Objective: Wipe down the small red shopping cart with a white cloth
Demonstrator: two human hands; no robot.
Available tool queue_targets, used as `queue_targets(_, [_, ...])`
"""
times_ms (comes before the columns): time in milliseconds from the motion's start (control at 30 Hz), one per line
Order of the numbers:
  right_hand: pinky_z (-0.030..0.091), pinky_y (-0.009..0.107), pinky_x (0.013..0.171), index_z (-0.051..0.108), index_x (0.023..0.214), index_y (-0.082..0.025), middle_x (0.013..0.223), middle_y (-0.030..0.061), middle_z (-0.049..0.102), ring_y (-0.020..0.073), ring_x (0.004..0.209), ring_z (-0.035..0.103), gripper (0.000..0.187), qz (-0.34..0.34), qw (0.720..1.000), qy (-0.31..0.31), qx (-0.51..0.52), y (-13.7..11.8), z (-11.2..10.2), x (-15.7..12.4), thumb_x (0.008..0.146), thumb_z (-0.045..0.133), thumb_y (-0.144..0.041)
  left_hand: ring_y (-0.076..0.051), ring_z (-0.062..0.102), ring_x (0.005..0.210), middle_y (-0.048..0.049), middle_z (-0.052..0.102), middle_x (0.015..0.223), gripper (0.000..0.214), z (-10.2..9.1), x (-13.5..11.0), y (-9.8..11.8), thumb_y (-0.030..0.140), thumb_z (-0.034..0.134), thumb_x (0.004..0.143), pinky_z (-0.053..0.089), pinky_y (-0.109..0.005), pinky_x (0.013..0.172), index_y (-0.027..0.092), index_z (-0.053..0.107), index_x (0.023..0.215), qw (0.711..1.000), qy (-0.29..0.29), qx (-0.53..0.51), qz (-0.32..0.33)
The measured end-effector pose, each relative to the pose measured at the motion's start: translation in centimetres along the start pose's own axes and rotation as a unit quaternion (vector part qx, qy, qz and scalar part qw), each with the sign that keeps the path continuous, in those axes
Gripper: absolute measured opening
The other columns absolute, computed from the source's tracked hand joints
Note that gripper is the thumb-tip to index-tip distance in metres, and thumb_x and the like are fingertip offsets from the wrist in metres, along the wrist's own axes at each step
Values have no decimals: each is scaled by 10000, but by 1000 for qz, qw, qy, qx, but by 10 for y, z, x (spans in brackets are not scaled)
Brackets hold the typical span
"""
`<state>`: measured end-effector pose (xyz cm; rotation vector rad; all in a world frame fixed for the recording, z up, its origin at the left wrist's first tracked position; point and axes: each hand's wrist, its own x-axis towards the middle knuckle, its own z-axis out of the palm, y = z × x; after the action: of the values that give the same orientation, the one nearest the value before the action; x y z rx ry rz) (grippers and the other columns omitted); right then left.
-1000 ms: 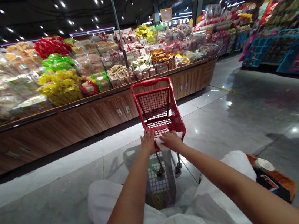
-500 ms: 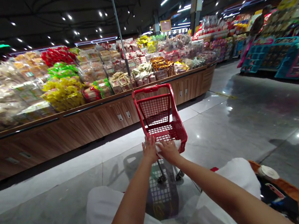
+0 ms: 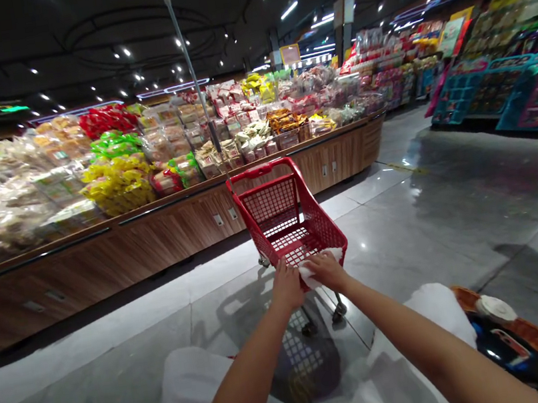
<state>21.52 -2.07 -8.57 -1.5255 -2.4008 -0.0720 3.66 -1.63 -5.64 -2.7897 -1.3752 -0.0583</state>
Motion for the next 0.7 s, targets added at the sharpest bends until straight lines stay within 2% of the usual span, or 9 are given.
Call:
queue_targets(67, [300, 366, 880, 566, 1192, -228, 1156, 85, 612, 234, 1025, 529, 340, -5, 1000, 4, -22, 18, -7, -9, 859, 609, -278, -318, 293, 1376, -174, 491, 1374, 667, -2, 3, 5, 291, 606, 736, 140, -488, 1171, 85, 437, 1347, 998, -1, -12, 64])
queue_targets(167, [308, 395, 919, 576, 1198, -224, 1201, 103, 595, 252, 1067, 518, 356, -5, 999, 9, -43, 39, -17, -20, 847, 619, -258, -223, 374, 1340, -96, 498, 1395, 587, -13, 12, -7, 219, 540, 812, 156, -436, 1177, 179, 411, 1383, 989, 0, -16, 146])
queue_targets(300, [326, 413, 947, 563, 1247, -252, 1266, 107, 573, 252, 1158, 490, 374, -41, 999, 11, -32, 41, -20, -35, 874, 578, -234, -232, 339, 1371, -65, 495, 1409, 496, -30, 35, -43, 146, 466, 876, 218, -481, 1146, 257, 462, 1359, 990, 17, 28, 138])
queue_targets(400, [365, 390, 921, 551, 1269, -277, 1246, 93, 597, 232, 1148, 513, 379, -14, 998, 56, -2, 16, -8, -37, 894, 551, -223, -219, 365, 1359, -32, 518, 1393, 524, -31, 48, -60, 73, 470, 857, 249, -463, 1137, 312, 506, 1322, 987, -16, 30, 157])
queue_targets(467, [394, 371, 897, 570, 1248, -267, 1221, 86, 613, 222, 1102, 542, 350, 56, 991, 120, 19, -11, 3, -29, 903, 538, -221, -196, 385, 1348, -27, 508, 1404, 531, -25, 48, -62, 50, 468, 852, 271, -415, 1136, 305, 519, 1315, 986, -23, 2, 164])
queue_targets(567, [417, 346, 898, 614, 1176, -217, 1195, 88, 624, 211, 1075, 555, 281, 146, 968, 199, 52, -52, 16, -2, 929, 480, -213, -204, 373, 1357, -50, 473, 1432, 459, -12, 40, -58, 90, 481, 872, 284, -402, 1139, 260, 552, 1291, 991, 7, -48, 125])
queue_targets(633, [416, 331, 910, 620, 1154, -189, 1190, 96, 624, 205, 1083, 551, 276, 180, 957, 216, 67, -70, 17, 16, 947, 440, -217, -212, 375, 1357, -68, 466, 1435, 426, -6, 32, -56, 125, 492, 881, 272, -411, 1149, 227, 555, 1290, 992, 18, -73, 101])
queue_targets(700, [418, 320, 889, 595, 1190, -180, 1214, 107, 608, 211, 1092, 545, 289, 196, 957, 203, 63, -79, 13, 23, 944, 453, -234, -205, 383, 1353, -87, 450, 1444, 458, -5, 25, -59, 126, 478, 888, 272, -407, 1151, 195, 500, 1340, 992, 15, -84, 91])
